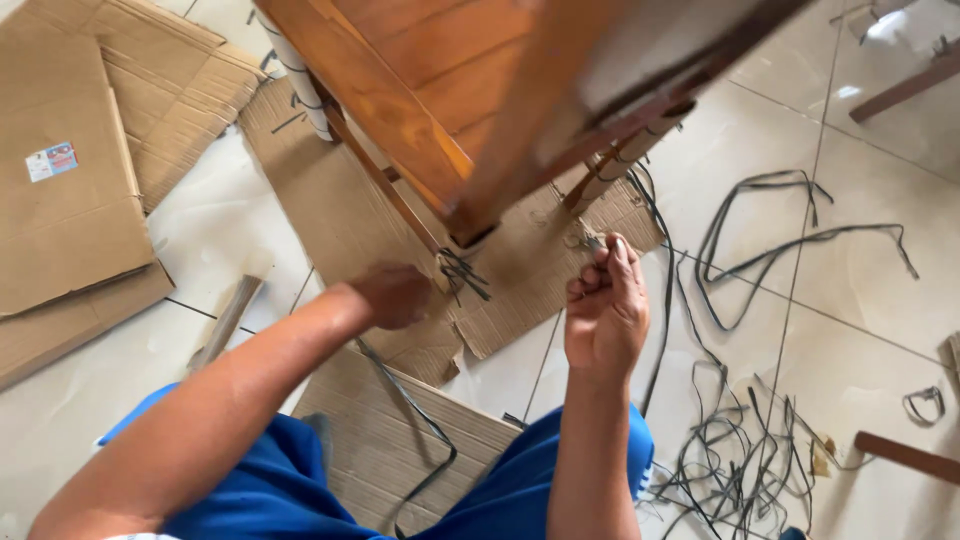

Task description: Wrapping wooden chair legs and rungs with cardboard and plastic ties for protection.

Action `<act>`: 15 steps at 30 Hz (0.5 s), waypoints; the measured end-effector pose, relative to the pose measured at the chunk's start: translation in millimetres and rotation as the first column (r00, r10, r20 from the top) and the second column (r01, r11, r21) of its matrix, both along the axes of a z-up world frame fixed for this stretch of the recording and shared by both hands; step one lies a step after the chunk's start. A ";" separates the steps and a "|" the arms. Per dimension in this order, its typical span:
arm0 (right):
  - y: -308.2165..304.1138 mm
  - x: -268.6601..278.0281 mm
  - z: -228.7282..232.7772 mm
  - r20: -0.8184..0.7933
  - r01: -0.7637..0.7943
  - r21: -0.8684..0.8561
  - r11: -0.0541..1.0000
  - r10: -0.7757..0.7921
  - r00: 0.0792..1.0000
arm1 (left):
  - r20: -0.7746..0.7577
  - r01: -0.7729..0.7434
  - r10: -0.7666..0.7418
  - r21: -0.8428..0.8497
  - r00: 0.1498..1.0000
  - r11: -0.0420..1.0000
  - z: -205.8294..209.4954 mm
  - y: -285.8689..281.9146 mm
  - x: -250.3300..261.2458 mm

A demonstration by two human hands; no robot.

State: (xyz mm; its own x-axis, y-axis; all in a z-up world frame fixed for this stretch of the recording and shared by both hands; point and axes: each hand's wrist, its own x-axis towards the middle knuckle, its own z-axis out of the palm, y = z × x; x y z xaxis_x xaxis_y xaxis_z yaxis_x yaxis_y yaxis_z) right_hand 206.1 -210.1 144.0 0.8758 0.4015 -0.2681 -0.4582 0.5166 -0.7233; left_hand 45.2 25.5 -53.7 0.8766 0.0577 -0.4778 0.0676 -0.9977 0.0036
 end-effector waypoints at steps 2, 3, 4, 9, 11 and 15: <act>5.3 -0.4 -6.2 0.008 -0.011 -0.028 1.000 0.011 1.000 | -0.025 -0.011 0.007 -0.133 1.000 0.991 85.1 -14.1 6.2; 7.1 -1.5 -9.5 0.013 -0.001 -0.050 0.999 0.002 1.000 | -0.052 -0.004 -0.010 -0.256 0.999 0.967 128.5 -19.1 11.4; 10.2 -1.5 -11.0 0.010 0.005 -0.051 0.999 -0.005 1.000 | -0.055 0.001 -0.016 -0.258 0.998 0.966 105.3 -18.9 8.2; 22.1 -6.2 -3.9 0.070 0.108 -0.140 0.984 -0.099 0.993 | -0.029 0.105 -0.129 -0.414 0.991 0.904 45.6 -39.9 15.2; 23.8 -3.6 -9.6 0.086 0.149 -0.168 0.975 -0.136 0.987 | -0.010 0.142 -0.164 -0.443 0.986 0.885 58.9 -40.2 17.2; 17.6 8.0 -46.0 0.111 0.242 -0.167 0.956 -0.226 0.968 | 0.045 0.212 -0.224 -0.539 0.974 0.815 104.5 -35.6 8.8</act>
